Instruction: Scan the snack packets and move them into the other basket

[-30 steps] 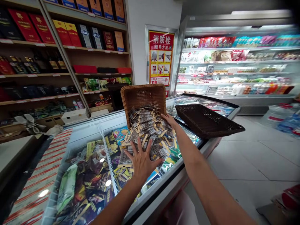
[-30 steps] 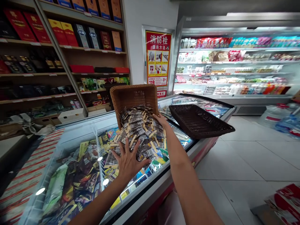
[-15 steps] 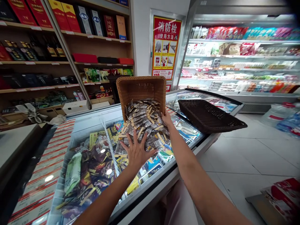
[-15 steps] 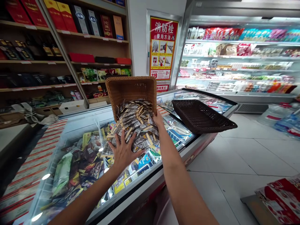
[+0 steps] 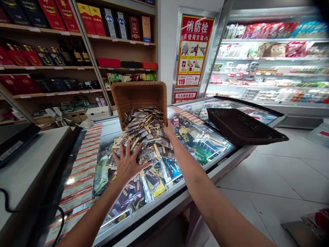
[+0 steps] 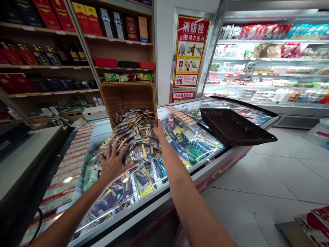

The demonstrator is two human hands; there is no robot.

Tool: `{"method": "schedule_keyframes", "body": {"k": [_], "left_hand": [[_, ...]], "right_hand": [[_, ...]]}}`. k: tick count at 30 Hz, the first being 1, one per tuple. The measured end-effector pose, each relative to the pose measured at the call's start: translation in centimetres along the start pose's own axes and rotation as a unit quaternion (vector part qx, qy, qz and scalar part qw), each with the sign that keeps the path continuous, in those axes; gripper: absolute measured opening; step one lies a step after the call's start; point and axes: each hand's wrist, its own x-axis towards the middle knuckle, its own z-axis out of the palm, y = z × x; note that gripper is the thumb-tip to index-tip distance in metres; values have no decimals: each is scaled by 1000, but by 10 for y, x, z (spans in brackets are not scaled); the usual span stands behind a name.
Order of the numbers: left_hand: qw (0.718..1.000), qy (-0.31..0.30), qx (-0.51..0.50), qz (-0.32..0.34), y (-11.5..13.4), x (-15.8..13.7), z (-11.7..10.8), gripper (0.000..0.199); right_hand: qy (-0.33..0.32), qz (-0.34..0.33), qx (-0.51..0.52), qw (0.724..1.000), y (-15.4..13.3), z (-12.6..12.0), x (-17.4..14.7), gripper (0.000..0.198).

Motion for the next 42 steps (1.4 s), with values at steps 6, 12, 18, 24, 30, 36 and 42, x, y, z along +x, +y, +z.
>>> {"method": "schedule_keyframes", "body": {"k": [6, 12, 18, 24, 30, 36, 42], "left_hand": [[999, 5, 41, -31, -48, -19, -13, 94], [996, 14, 77, -49, -88, -34, -21, 89], [990, 22, 110, -85, -116, -41, -23, 91], [985, 13, 123, -121, -120, -45, -25, 93], [986, -14, 103, -132, -113, -44, -34, 97], [986, -33, 74, -143, -110, -46, -46, 98], [988, 0, 76, -137, -115, -45, -52, 80]], "right_hand": [[-38, -24, 17, 999, -36, 53, -12, 33], [-97, -37, -10, 995, -67, 92, -20, 40], [-151, -47, -6, 987, -99, 129, -30, 43], [-185, -62, -3, 981, -116, 148, -32, 42], [-189, -65, 0, 980, -116, 142, -31, 41], [-134, -86, 44, 986, -116, 136, -30, 48], [-126, -130, 42, 983, -108, 121, -33, 42]]}}
